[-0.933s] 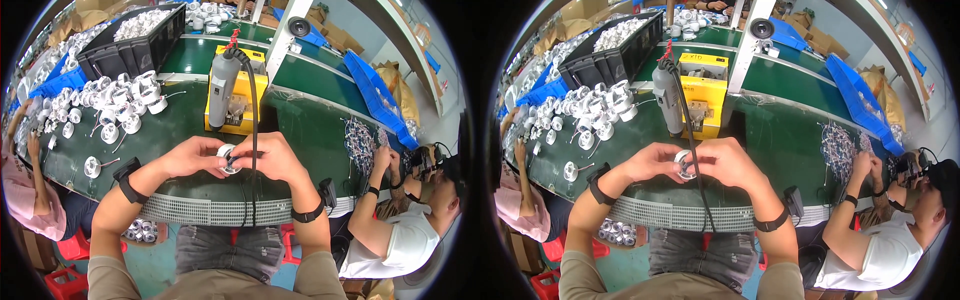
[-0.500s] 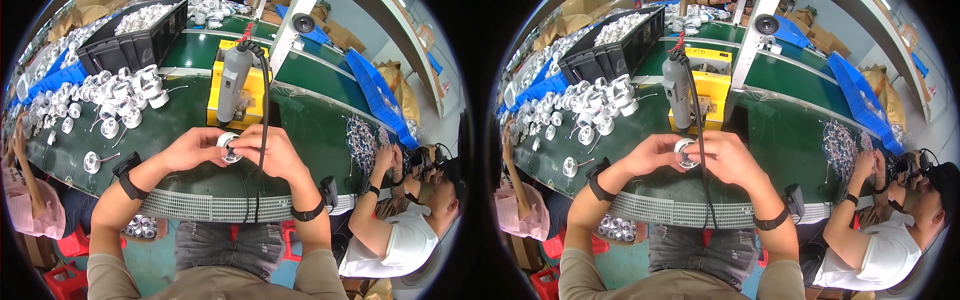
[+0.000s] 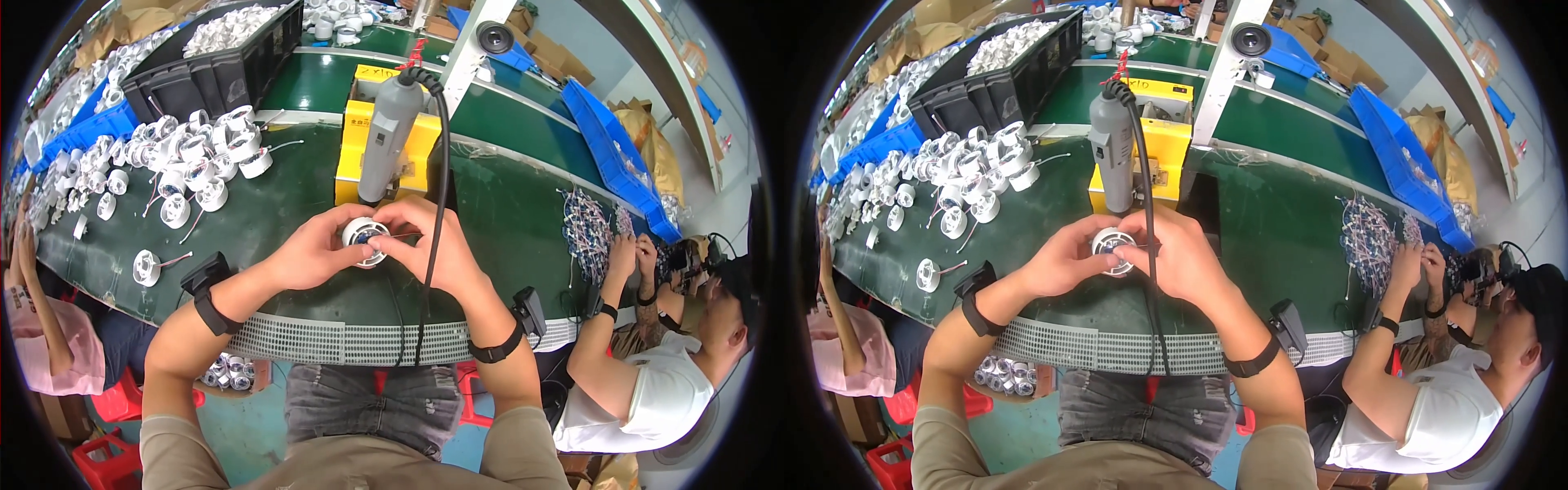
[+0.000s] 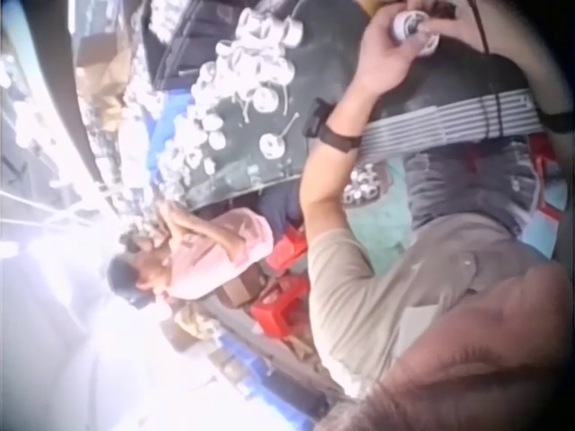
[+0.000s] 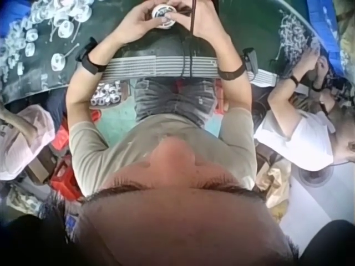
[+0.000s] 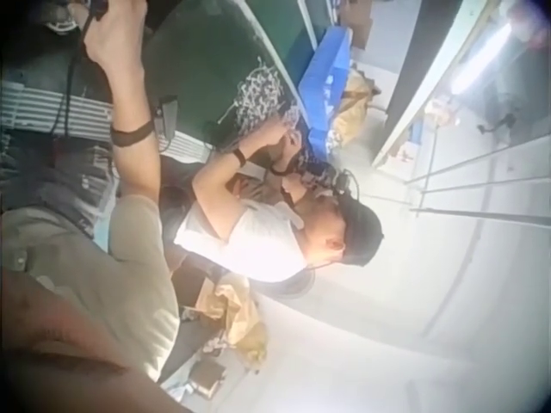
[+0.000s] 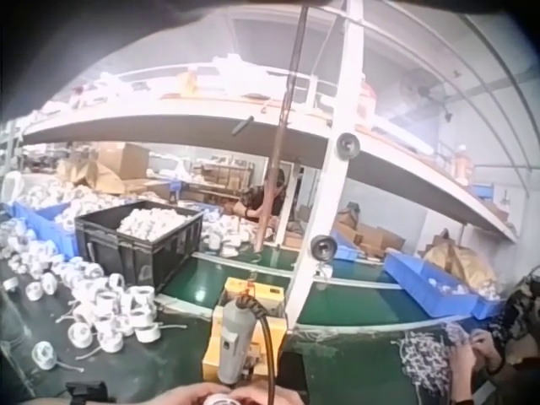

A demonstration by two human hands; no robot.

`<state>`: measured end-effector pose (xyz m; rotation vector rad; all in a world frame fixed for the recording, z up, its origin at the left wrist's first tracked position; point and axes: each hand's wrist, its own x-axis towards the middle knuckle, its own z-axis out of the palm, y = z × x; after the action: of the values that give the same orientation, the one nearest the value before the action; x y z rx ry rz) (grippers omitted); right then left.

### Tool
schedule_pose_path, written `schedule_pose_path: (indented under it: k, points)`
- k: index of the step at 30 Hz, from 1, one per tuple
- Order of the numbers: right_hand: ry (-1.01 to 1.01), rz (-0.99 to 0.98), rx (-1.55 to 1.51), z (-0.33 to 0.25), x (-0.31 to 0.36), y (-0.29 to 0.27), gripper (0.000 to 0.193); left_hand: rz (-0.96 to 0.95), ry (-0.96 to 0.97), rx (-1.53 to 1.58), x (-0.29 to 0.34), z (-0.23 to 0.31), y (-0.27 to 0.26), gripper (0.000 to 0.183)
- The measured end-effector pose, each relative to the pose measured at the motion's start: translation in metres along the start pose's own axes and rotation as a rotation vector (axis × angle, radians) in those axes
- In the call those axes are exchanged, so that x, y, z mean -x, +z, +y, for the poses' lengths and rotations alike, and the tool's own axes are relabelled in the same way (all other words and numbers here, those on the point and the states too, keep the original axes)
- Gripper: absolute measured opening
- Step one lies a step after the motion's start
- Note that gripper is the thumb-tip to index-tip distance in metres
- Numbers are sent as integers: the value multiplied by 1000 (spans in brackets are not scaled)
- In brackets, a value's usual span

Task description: The person picks up a camera housing and a circuit board, fits the board into the housing by hand, and then uses an electric screwdriver to drive a screw into the assembly. Finally, the person sets the completed unit aside on the green workbench.

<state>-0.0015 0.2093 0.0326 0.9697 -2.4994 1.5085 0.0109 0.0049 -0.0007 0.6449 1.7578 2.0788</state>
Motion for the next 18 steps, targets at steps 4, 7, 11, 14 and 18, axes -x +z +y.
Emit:
schedule_pose_path:
  k: [4, 7, 11, 14, 18]
  points:
    - [-52, -27, 42, 7, -1, -3, 24, 25, -91, 97, -3, -2, 4, 36]
    - [15, 404, 115, 1, -11, 5, 29, 15, -157, 17, -2, -2, 0, 33]
    - [-115, 387, 94, -14, -45, 19, 49, -15, -193, 39, -2, -10, -7, 33]
    - [25, 397, -31, -16, -58, 36, 59, -14, -315, 120, -3, -7, -9, 32]
    - [-242, 748, -383, -26, -76, 43, 53, -3, -417, 166, -3, -4, -8, 31]
